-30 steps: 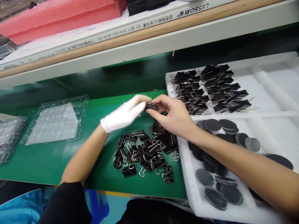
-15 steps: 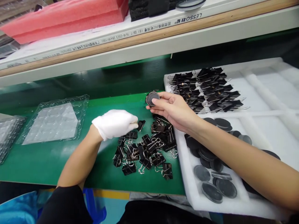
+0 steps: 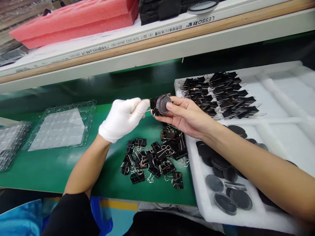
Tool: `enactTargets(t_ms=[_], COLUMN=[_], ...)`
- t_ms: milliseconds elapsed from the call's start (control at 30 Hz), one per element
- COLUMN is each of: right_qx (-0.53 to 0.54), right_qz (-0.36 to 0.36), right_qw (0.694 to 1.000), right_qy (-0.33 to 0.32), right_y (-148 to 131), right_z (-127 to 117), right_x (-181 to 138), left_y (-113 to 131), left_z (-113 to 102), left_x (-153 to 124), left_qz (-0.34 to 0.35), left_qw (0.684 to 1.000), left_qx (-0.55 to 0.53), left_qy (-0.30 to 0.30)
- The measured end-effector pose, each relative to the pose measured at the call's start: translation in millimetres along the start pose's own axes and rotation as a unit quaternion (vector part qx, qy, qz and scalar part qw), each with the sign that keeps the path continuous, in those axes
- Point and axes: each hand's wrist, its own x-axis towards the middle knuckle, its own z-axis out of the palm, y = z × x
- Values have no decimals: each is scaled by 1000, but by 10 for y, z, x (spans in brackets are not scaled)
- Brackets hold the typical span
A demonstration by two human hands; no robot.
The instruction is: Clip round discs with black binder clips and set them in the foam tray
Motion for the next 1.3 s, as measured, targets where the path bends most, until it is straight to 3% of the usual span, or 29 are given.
enactTargets(t_ms=[133,367,700,767,900,967,1067,1167,1300], right_qx=[-4,-12,-52,-51,-23,-10,0,-24,-99], right_qz=[-2,-23,-61,-61,-54,-45,-41,-28,9], right_qw=[1000,999,994,992,992,993,993,996,994], right_qy=[1,18,80,96,108,110,115,86,55], right_y=[7,25,9,15,46,63,87,121,173], right_z=[-13,-5,-41,-64,-92,-98,-92,-54,20], right_x=[3,-4,38,56,81,90,93,70,23], left_y=[67,234,184,56,-394,-584,-653,-489,-258], left_z=[22,45,-41,-62,-4,67,151,158,114], left_x=[-17,-17,-2,46,176,218,231,200,157], left_qz=[-36,-107,-147,-155,-182,-188,-186,-150,-96], left_qw=[999,994,984,982,942,926,938,952,963], left_qx=[-2,-5,-98,-88,-32,-54,-141,-204,-210], left_qy=[-20,13,-14,-59,-280,-322,-255,-170,-140])
